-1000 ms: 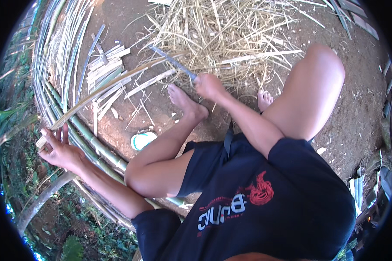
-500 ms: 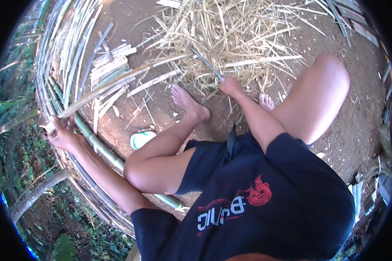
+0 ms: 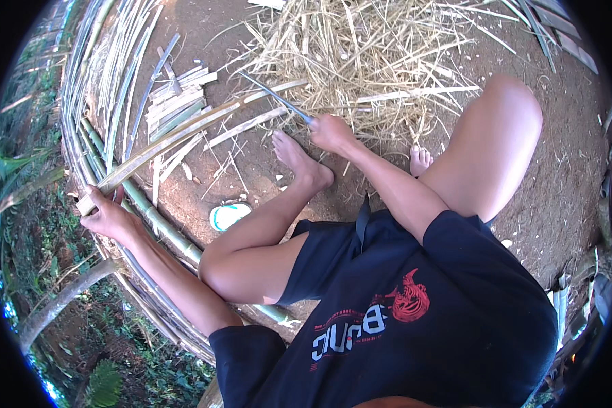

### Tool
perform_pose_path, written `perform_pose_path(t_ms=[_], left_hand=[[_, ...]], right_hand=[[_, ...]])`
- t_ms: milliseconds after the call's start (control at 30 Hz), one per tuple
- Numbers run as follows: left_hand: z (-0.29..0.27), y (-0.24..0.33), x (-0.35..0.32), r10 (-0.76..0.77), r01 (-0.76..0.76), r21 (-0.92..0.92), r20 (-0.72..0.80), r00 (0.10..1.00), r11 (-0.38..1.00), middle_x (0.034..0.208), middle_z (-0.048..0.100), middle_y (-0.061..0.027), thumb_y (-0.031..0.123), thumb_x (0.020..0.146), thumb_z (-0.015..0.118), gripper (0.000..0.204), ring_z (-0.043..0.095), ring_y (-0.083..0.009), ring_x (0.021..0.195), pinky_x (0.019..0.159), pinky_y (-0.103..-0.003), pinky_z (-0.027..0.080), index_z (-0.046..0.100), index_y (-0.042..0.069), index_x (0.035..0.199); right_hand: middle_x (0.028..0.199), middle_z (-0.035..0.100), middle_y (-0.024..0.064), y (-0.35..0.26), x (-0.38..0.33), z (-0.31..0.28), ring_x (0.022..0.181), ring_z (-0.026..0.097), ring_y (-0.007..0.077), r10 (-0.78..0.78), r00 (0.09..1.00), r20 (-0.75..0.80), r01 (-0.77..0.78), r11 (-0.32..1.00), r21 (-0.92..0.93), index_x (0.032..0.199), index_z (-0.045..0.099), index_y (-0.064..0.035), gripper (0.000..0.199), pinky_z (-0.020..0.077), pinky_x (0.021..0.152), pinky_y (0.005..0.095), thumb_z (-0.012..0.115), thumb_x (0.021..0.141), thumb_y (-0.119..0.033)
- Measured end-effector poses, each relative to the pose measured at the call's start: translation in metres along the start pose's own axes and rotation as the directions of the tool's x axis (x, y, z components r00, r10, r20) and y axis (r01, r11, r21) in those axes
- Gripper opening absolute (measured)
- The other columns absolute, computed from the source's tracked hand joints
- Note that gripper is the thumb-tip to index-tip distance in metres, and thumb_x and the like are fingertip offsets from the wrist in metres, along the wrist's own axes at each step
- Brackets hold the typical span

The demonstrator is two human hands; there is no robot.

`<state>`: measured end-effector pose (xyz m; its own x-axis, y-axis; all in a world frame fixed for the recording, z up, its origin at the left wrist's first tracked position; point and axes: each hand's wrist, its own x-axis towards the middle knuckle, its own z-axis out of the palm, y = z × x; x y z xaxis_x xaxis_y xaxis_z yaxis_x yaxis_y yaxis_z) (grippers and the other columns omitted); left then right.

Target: The person sits on the ground and uses a machete to split long bamboo stalks into thin strips. They hold the bamboo with one hand and repeatedly strike it with the machete to separate the fibers, accumulating a pile of split bamboo on the ground.

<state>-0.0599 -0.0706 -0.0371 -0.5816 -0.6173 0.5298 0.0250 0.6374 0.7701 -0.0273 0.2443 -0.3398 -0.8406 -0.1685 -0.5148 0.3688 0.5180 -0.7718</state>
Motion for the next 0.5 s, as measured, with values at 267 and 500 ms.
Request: perform_pose_path(t_ms=[267, 500], left_hand=[[-0.007, -0.002, 0.002, 0.007, -0.007, 0.017, 0.046, 0.999, 1.000, 0.099, 0.056, -0.0204, 0.021, 0.095, 0.058, 0.035, 0.064, -0.0215, 0.077, 0.057, -0.030, 0.062, 0.034, -0.004, 0.098], [-0.010, 0.001, 0.003, 0.031, -0.025, -0.060, 0.110, 0.993, 0.998, 0.098, 0.058, -0.0201, 0.018, 0.096, 0.056, 0.031, 0.066, -0.0231, 0.075, 0.056, -0.028, 0.062, 0.036, -0.004, 0.103]], right_hand=[[0.083, 0.067, 0.0210, -0.001, -0.004, -0.008, 0.074, 0.066, 0.0331, -0.017, 0.998, -0.063, 0.013, 0.999, -0.052, 0.095, 0.064, -0.0026, 0.021, 0.0518, 0.068, 0.0448, 0.056, 0.087, -0.020], [0.081, 0.067, 0.0210, -0.019, -0.019, 0.006, 0.074, 0.065, 0.0381, -0.138, 0.989, -0.060, 0.134, 0.988, -0.077, 0.091, 0.063, -0.0034, 0.020, 0.0505, 0.068, 0.0485, 0.051, 0.089, -0.019]])
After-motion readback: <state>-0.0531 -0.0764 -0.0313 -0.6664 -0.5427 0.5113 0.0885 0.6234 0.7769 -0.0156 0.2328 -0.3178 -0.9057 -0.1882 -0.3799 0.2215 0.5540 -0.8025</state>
